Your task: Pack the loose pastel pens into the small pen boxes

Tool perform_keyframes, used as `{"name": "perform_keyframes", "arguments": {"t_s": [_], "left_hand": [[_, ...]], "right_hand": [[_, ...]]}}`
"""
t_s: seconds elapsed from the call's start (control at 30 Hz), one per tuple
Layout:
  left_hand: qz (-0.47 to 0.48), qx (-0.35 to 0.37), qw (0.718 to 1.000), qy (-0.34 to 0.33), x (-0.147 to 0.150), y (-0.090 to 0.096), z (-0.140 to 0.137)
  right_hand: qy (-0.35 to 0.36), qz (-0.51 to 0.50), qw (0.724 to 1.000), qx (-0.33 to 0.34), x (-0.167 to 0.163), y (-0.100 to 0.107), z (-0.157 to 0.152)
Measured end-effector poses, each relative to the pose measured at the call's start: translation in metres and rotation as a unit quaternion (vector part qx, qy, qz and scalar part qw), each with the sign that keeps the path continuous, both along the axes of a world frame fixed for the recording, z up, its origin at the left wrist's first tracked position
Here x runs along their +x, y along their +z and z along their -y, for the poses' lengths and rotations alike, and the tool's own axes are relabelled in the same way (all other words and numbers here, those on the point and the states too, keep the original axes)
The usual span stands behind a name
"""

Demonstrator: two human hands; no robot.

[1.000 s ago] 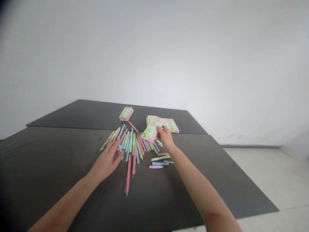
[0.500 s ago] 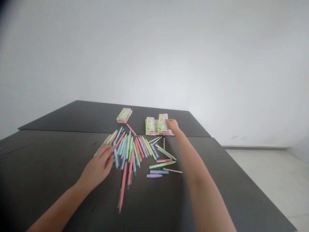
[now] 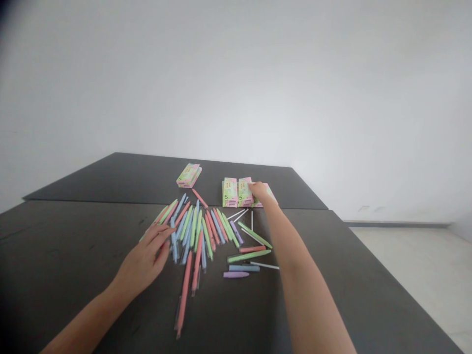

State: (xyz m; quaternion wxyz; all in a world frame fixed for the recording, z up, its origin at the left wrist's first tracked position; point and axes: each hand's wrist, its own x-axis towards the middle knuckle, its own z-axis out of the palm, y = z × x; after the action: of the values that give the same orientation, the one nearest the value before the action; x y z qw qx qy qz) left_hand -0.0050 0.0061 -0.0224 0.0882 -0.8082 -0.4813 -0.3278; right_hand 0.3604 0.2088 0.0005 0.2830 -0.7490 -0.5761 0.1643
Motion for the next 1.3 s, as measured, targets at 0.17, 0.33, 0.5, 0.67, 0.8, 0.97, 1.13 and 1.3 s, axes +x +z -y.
{"name": "perform_keyframes", "arguments": {"t_s": [0.17,0.33,0.5,0.67,0.8,0.97,1.13,1.3], "left_hand": [[0.006,-0.008,1.0,0.004,0.001,0.001,0.0],[0.005,-0.002,1.0,0.007,0.0,0.0,0.0],[-0.007,-0.006,1.0,0.012,0.0,0.003,0.003],[-0.007,-0.028,1.0,0.004,0.004,0.01,0.009],[-0.015,-0.03,0.999,-0.003,0.005,0.016,0.016],[-0.033,-0.025,0.999,-0.001,0.005,0.021,0.023],[-0.044,-0.015,0.999,-0.001,0.004,0.025,0.029],[-0.04,-0.004,0.999,0.016,0.002,0.03,0.032]], "right_hand": [[0.002,0.054,0.998,-0.028,-0.001,0.001,0.002],[-0.005,0.088,0.996,-0.025,-0.005,0.003,0.006],[-0.016,0.102,0.995,0.007,-0.011,0.012,0.011],[0.001,0.104,0.991,0.088,-0.049,0.03,0.013],[0.059,0.096,0.984,0.135,-0.108,0.038,0.007],[0.112,0.086,0.981,0.13,-0.195,0.033,-0.013],[0.119,0.081,0.987,0.069,-0.262,0.02,-0.041],[0.086,0.072,0.994,-0.004,-0.298,0.008,-0.061]]}}
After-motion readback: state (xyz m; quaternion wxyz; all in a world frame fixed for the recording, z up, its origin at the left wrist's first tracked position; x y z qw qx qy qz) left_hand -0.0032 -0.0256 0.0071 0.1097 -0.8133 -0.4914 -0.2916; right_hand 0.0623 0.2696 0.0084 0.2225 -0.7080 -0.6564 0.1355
